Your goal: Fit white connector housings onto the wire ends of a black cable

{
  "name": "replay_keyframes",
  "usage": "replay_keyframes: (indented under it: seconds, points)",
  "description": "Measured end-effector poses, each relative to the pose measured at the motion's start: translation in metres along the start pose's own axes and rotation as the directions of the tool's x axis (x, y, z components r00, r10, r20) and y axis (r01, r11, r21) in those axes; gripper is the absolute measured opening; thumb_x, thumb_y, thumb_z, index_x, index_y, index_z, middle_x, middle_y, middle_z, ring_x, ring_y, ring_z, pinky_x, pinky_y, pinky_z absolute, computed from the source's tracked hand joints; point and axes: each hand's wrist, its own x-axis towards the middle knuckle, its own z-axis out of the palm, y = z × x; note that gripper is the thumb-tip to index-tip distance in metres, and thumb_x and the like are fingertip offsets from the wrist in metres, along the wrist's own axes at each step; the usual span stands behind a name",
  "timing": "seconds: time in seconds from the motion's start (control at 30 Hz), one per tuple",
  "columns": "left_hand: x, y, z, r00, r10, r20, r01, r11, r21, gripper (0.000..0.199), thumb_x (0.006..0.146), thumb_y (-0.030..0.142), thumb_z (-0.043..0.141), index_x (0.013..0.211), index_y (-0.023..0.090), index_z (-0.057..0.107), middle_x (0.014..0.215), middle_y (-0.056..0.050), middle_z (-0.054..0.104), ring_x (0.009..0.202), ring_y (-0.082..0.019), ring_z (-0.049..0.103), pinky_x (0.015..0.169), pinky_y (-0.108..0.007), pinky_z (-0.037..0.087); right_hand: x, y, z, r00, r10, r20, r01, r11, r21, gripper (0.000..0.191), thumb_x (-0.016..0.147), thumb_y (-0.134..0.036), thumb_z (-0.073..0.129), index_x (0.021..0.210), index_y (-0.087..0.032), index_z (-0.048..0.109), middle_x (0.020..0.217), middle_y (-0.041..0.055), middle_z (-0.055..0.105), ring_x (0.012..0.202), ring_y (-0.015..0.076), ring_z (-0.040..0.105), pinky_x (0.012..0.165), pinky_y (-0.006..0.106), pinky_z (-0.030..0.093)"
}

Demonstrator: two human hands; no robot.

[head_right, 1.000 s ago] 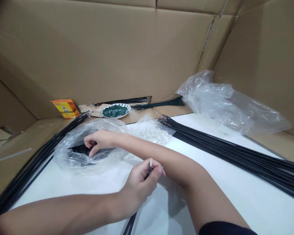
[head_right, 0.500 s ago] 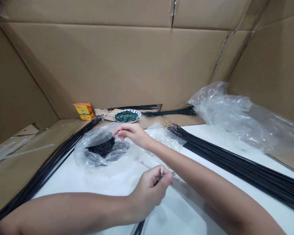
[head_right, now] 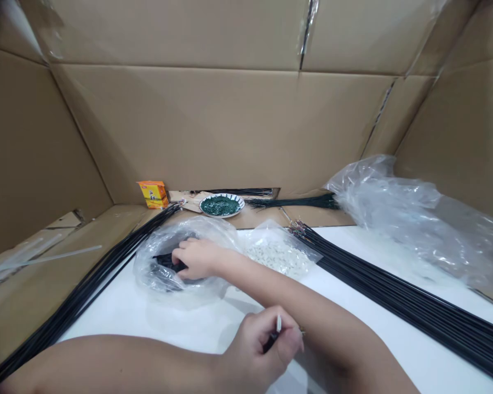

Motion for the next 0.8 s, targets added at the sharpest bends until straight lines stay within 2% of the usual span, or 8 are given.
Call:
replay_keyframes:
  seconds: [0.17, 0.27, 0.47, 0.57, 0.63, 0.73, 0.8]
  points:
    - [0.002, -0.005, 0.002, 1.000, -0.027, 0.001, 0.027, 0.998, 0.054, 0.042, 0.086, 0.052, 0.045, 0.071, 0.013, 0.045, 0.058, -0.001, 0.042, 0.053, -0.005, 0.035, 0.052, -0.020, 0.029, 0.008, 0.004, 0.000, 0.994, 0.043, 0.098, -0.049, 0.997, 0.061, 0.022, 0.075, -0.031, 0.063, 0.089, -0.014, 0.060, 0.093, 0.0046, 0.056, 0.081, 0.0102, 0.045, 0.068, 0.019, 0.031]
    - [0.003, -0.006, 0.003, 1.000, -0.022, -0.006, 0.022, 0.997, 0.078, 0.042, 0.085, 0.053, 0.044, 0.071, 0.014, 0.046, 0.057, -0.001, 0.042, 0.053, -0.006, 0.036, 0.051, -0.020, 0.029, 0.005, 0.006, -0.004, 0.992, 0.080, 0.095, -0.093, 0.985, 0.142, 0.023, 0.074, -0.031, 0.066, 0.087, -0.013, 0.058, 0.087, 0.0014, 0.055, 0.074, 0.0060, 0.043, 0.063, 0.016, 0.028]
    - [0.004, -0.006, 0.002, 1.000, -0.028, 0.006, 0.028, 0.997, 0.071, 0.041, 0.086, 0.051, 0.044, 0.071, 0.013, 0.047, 0.058, -0.001, 0.042, 0.052, -0.005, 0.034, 0.050, -0.019, 0.027, 0.004, 0.011, 0.000, 0.987, 0.154, 0.053, -0.163, 0.924, 0.347, 0.028, 0.072, -0.032, 0.070, 0.084, -0.013, 0.053, 0.064, -0.0045, 0.047, 0.059, 0.0025, 0.036, 0.057, 0.016, 0.025]
    - [0.004, -0.004, 0.001, 1.000, -0.018, 0.021, 0.016, 0.998, 0.068, 0.037, 0.088, 0.046, 0.043, 0.073, 0.012, 0.047, 0.060, 0.000, 0.043, 0.054, -0.004, 0.035, 0.051, -0.018, 0.027, 0.003, 0.012, 0.003, 0.984, 0.178, -0.008, -0.154, 0.871, 0.467, 0.031, 0.068, -0.031, 0.073, 0.081, -0.012, 0.052, 0.063, -0.0046, 0.046, 0.059, 0.0025, 0.036, 0.058, 0.015, 0.026]
    - [0.003, -0.002, 0.000, 0.999, -0.025, 0.023, 0.024, 0.999, 0.048, 0.036, 0.088, 0.044, 0.044, 0.074, 0.011, 0.048, 0.060, 0.000, 0.042, 0.053, -0.004, 0.034, 0.051, -0.017, 0.027, 0.000, 0.013, 0.001, 0.976, 0.198, -0.090, -0.115, 0.822, 0.558, 0.031, 0.071, -0.035, 0.070, 0.081, -0.012, 0.051, 0.067, -0.0031, 0.048, 0.062, 0.0033, 0.039, 0.060, 0.015, 0.029]
    - [0.002, 0.000, -0.001, 0.998, -0.062, 0.030, 0.063, 0.998, -0.031, 0.036, 0.088, 0.045, 0.045, 0.078, 0.011, 0.051, 0.056, 0.003, 0.036, 0.050, -0.002, 0.030, 0.050, -0.016, 0.025, -0.017, 0.012, -0.008, 0.930, 0.268, -0.253, -0.018, 0.719, 0.694, 0.039, 0.079, -0.050, 0.056, 0.083, -0.013, 0.045, 0.073, -0.0009, 0.047, 0.066, 0.0049, 0.044, 0.063, 0.017, 0.036]
    - [0.002, -0.001, -0.001, 0.994, -0.101, 0.050, 0.106, 0.990, -0.088, 0.037, 0.088, 0.046, 0.046, 0.080, 0.011, 0.053, 0.053, 0.005, 0.032, 0.047, -0.001, 0.027, 0.049, -0.016, 0.024, -0.039, 0.012, -0.017, 0.886, 0.325, -0.332, 0.054, 0.639, 0.767, 0.048, 0.081, -0.063, 0.045, 0.085, -0.016, 0.037, 0.068, -0.0031, 0.040, 0.061, 0.0049, 0.044, 0.065, 0.020, 0.041]
